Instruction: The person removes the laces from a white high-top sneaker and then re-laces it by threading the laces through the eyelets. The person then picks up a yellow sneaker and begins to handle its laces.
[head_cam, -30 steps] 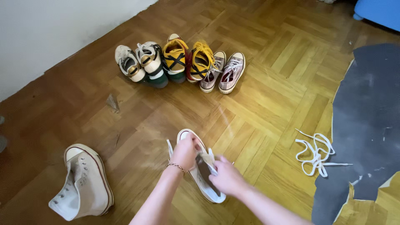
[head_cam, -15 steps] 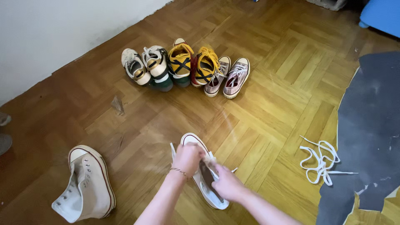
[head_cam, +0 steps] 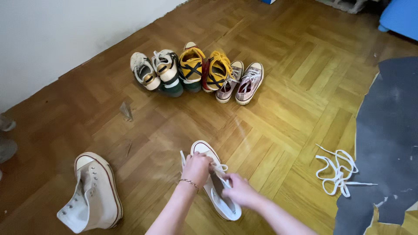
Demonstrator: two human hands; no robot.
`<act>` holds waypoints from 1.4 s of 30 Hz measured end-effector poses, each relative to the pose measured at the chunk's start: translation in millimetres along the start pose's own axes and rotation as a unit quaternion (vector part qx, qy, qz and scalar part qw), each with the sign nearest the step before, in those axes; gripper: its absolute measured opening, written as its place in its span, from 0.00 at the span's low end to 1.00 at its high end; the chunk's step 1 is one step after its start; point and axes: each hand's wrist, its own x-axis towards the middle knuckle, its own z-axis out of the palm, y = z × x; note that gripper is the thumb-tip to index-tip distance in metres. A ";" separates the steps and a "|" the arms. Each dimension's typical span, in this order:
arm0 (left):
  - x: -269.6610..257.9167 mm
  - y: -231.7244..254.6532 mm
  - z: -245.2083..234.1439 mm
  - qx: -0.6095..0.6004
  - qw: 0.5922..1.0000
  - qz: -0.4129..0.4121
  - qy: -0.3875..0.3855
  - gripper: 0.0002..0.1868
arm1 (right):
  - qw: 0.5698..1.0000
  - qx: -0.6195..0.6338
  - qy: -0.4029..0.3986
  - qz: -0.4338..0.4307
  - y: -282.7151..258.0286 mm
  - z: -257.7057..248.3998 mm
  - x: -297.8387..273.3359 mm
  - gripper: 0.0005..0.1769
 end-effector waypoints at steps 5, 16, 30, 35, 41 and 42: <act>-2.9 -8.2 6.4 -0.021 0.999 0.017 0.032 0.17 | 0.968 0.188 -0.093 0.141 27.4 -44.3 21.6 0.45; -7.6 3.9 3.8 -0.053 0.990 0.071 0.112 0.11 | 0.904 -0.386 0.144 0.113 -24.8 -75.8 -40.2 0.22; -22.9 -9.0 -9.9 -0.302 0.947 -0.068 0.086 0.16 | 0.985 0.159 -0.060 -0.024 -20.5 -5.3 0.0 0.49; -24.3 11.2 -16.9 -0.199 0.978 0.029 0.050 0.14 | 0.955 0.287 -0.054 0.052 -14.7 7.9 -0.4 0.36; -17.3 6.6 -7.8 -0.190 0.980 0.027 0.047 0.05 | 0.993 0.103 0.048 -0.014 8.4 9.9 16.3 0.14; -14.2 1.7 -5.1 -0.218 0.975 0.016 0.041 0.04 | 0.995 0.054 0.081 -0.035 11.7 10.2 20.1 0.13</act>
